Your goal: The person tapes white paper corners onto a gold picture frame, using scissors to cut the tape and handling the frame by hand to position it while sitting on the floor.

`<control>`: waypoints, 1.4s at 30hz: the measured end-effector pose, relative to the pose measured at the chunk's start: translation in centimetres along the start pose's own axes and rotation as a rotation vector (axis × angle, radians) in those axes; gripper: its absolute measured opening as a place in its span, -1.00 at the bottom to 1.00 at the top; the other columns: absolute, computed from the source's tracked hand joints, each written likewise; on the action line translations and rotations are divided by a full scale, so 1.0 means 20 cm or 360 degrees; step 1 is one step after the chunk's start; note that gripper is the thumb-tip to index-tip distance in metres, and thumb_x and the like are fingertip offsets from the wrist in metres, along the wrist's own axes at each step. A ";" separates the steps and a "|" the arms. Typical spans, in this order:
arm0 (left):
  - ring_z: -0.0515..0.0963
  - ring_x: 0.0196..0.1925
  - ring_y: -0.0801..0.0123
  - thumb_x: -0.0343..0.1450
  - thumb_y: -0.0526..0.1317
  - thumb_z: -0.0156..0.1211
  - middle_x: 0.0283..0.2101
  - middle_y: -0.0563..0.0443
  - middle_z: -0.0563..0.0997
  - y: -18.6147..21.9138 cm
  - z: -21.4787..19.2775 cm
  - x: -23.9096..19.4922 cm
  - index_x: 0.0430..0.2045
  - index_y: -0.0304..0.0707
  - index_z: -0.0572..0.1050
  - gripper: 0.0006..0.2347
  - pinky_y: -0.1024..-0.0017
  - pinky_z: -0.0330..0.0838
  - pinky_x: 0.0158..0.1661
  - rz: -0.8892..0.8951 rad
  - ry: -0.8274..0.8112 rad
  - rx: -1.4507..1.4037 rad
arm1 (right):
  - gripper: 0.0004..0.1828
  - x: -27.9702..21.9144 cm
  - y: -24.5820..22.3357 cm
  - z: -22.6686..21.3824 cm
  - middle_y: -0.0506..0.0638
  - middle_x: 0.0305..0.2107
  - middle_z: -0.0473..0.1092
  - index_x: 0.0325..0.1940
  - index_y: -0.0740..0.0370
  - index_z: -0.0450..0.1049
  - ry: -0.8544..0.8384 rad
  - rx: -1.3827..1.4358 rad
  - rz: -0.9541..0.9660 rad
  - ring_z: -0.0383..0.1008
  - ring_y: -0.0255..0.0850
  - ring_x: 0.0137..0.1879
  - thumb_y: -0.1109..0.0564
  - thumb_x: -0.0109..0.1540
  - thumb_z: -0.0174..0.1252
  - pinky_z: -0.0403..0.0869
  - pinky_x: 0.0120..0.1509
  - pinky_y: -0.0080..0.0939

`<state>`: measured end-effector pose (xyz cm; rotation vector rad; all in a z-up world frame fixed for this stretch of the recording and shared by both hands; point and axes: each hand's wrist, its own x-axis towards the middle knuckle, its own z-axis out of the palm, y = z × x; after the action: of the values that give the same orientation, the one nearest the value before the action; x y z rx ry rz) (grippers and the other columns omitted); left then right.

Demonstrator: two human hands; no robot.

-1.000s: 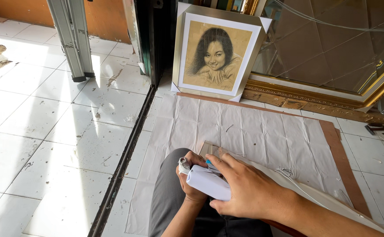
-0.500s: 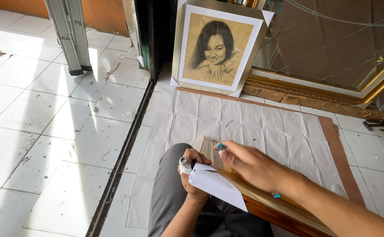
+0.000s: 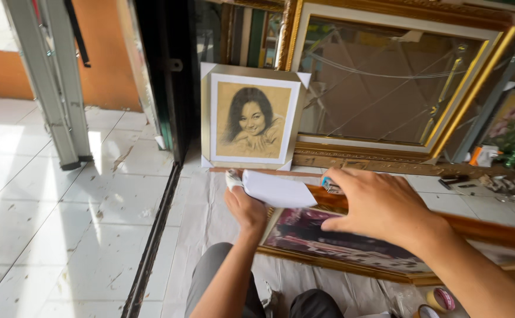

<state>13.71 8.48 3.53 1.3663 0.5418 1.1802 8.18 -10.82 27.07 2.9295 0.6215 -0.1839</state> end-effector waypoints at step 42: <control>0.68 0.35 -0.15 0.45 0.42 -0.50 0.22 -0.13 0.74 1.07 0.91 -0.20 0.18 0.02 0.63 -0.23 -0.14 0.44 0.31 0.0966 -0.2409 0.1333 | -0.67 0.34 0.69 0.53 -0.07 -0.27 0.64 -0.04 -0.06 0.71 0.1583 0.1700 0.0894 0.67 -0.04 0.00 -0.19 0.20 0.42 0.53 0.05 0.02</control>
<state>21.14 -7.61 25.74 2.7447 -0.6097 -0.0165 19.04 -22.40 17.28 3.8726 -0.4707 1.4985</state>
